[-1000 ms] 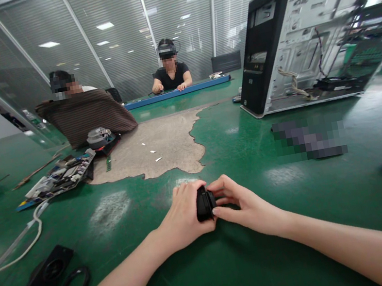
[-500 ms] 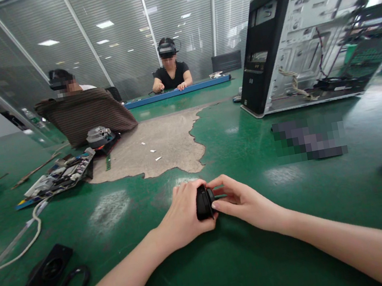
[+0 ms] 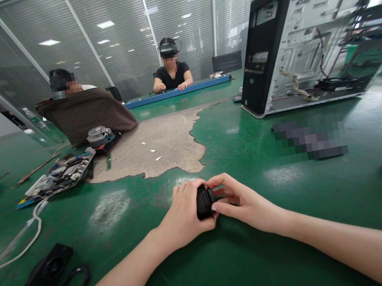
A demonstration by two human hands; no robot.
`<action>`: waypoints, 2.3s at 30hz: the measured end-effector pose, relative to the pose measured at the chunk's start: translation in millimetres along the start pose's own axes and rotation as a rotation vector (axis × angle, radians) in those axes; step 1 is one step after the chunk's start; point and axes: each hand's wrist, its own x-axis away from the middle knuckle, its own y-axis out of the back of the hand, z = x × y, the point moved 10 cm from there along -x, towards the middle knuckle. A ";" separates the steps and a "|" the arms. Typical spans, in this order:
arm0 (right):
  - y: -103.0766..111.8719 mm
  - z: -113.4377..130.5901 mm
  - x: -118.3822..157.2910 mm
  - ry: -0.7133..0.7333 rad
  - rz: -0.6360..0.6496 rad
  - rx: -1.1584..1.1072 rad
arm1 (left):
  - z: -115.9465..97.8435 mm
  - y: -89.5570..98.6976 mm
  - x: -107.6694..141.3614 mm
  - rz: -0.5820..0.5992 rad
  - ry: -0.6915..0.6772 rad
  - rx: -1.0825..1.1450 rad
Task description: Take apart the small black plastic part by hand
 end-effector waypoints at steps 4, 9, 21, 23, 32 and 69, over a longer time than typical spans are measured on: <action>-0.8 -0.7 0.5 -0.003 0.017 -0.004 | -0.6 0.6 0.1 -0.006 -0.004 0.002; -0.5 -0.4 0.6 0.040 0.021 -0.026 | -1.2 0.6 0.5 -0.008 -0.009 -0.001; 2.2 -2.7 -0.5 -0.013 -0.008 0.005 | -1.6 1.6 0.0 -0.015 -0.018 0.000; 1.6 -2.8 -0.2 -0.017 0.001 0.009 | -1.6 0.8 -0.1 -0.005 -0.017 0.001; 0.9 0.4 2.1 0.055 -0.005 0.009 | -1.3 -1.4 0.0 0.010 -0.018 -0.019; -0.2 0.4 2.7 0.076 0.015 -0.006 | 0.1 -2.3 0.3 0.010 -0.016 -0.023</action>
